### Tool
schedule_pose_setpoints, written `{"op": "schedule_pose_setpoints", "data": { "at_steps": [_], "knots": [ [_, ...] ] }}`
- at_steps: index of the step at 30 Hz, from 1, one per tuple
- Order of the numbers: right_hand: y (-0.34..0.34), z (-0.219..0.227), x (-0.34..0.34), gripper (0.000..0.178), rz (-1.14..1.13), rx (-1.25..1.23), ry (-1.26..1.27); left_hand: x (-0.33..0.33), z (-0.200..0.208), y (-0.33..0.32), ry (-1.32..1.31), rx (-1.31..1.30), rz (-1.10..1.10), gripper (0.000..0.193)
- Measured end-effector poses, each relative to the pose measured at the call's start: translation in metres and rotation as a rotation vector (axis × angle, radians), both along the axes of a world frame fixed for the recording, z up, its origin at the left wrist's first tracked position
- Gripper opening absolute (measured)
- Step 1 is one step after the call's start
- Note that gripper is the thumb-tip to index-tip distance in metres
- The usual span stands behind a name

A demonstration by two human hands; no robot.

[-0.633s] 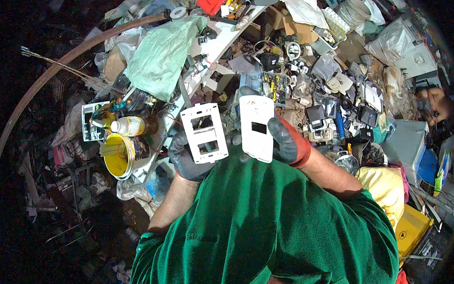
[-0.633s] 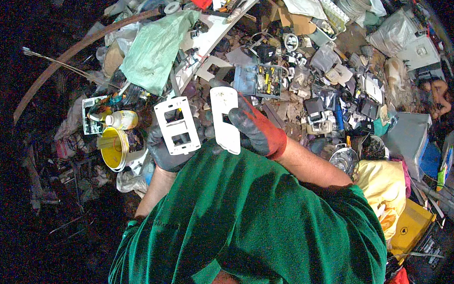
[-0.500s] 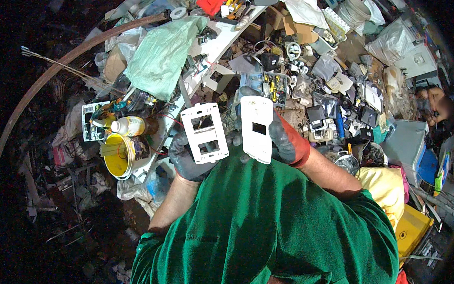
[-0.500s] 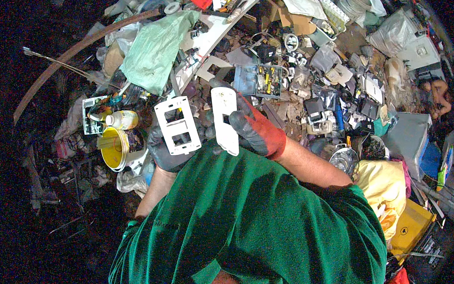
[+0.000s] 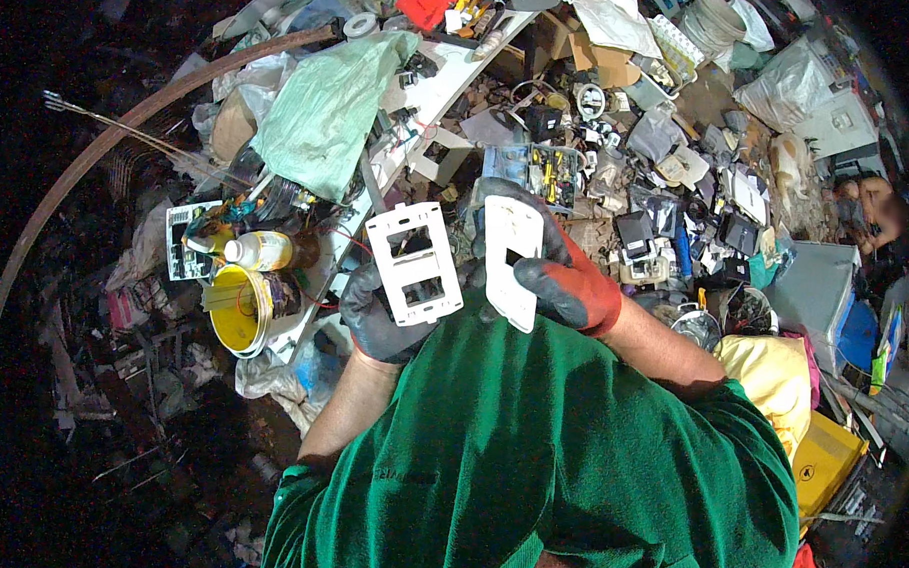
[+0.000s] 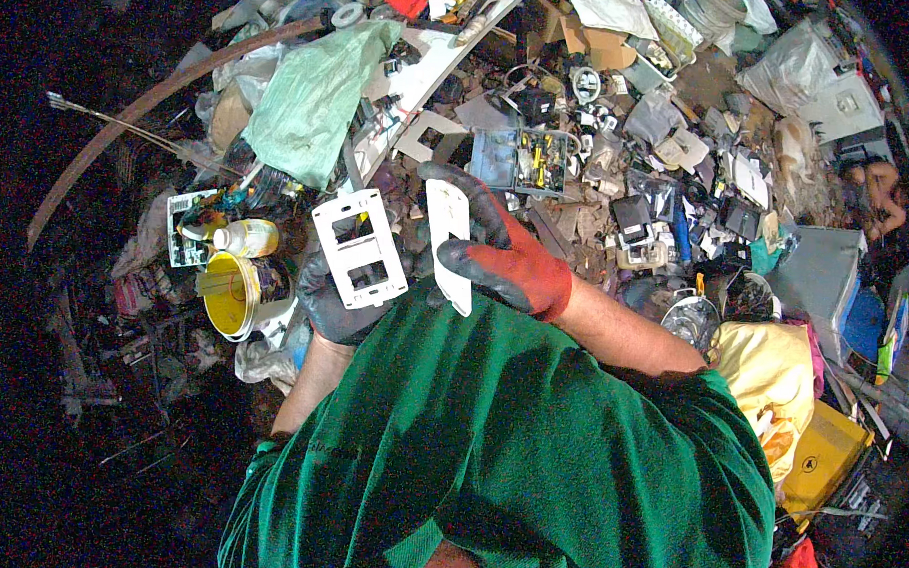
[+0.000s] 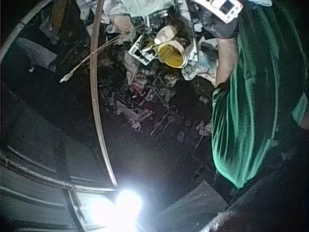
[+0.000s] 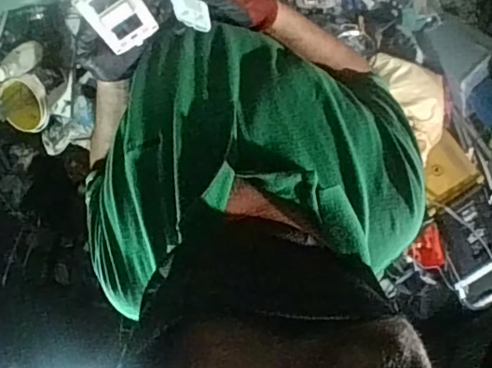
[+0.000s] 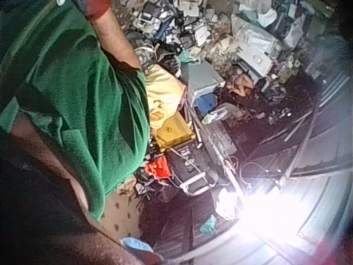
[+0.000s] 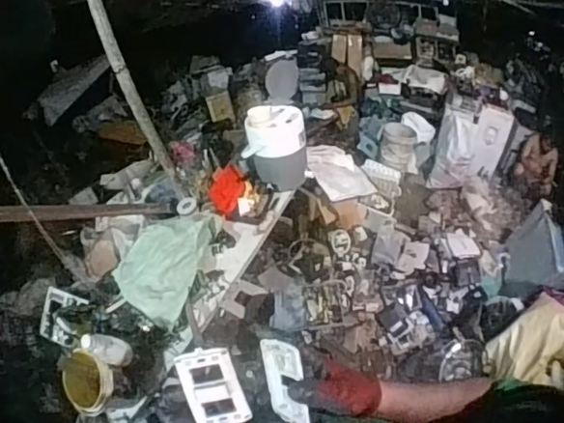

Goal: The person holds various electronic components, using a screwdriver to remove screws and separating parts by hand.

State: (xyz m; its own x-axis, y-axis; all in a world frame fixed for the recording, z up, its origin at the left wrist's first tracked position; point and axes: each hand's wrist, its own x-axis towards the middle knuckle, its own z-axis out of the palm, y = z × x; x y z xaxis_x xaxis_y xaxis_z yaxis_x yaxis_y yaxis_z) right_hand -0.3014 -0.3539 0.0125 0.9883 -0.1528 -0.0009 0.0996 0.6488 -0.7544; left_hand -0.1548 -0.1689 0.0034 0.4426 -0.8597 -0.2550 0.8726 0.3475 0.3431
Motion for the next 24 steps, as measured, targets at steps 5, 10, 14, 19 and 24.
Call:
{"op": "schedule_pose_setpoints", "data": {
  "at_steps": [5,10,14,19,24],
  "knots": [
    [0.002,-0.002,0.000,0.083,-0.140,-0.400,-0.074,-0.005,0.009,-0.008,-0.149,0.055,-0.052,0.067],
    [0.010,0.012,0.005,0.087,-0.259,-0.727,-0.075,-0.015,0.019,-0.005,-0.360,0.249,-0.106,0.065],
    [0.012,0.008,0.002,0.087,-0.271,-0.795,-0.022,-0.019,0.023,-0.008,-0.348,0.087,-0.112,0.063],
    [0.006,0.014,-0.003,0.081,-0.209,-0.804,-0.035,-0.028,0.048,-0.005,-0.997,0.506,-0.176,0.066],
    [-0.003,-0.002,-0.006,0.070,-0.214,-0.460,0.090,-0.024,0.043,-0.001,-0.955,0.510,-0.122,0.060]
  ]
}}
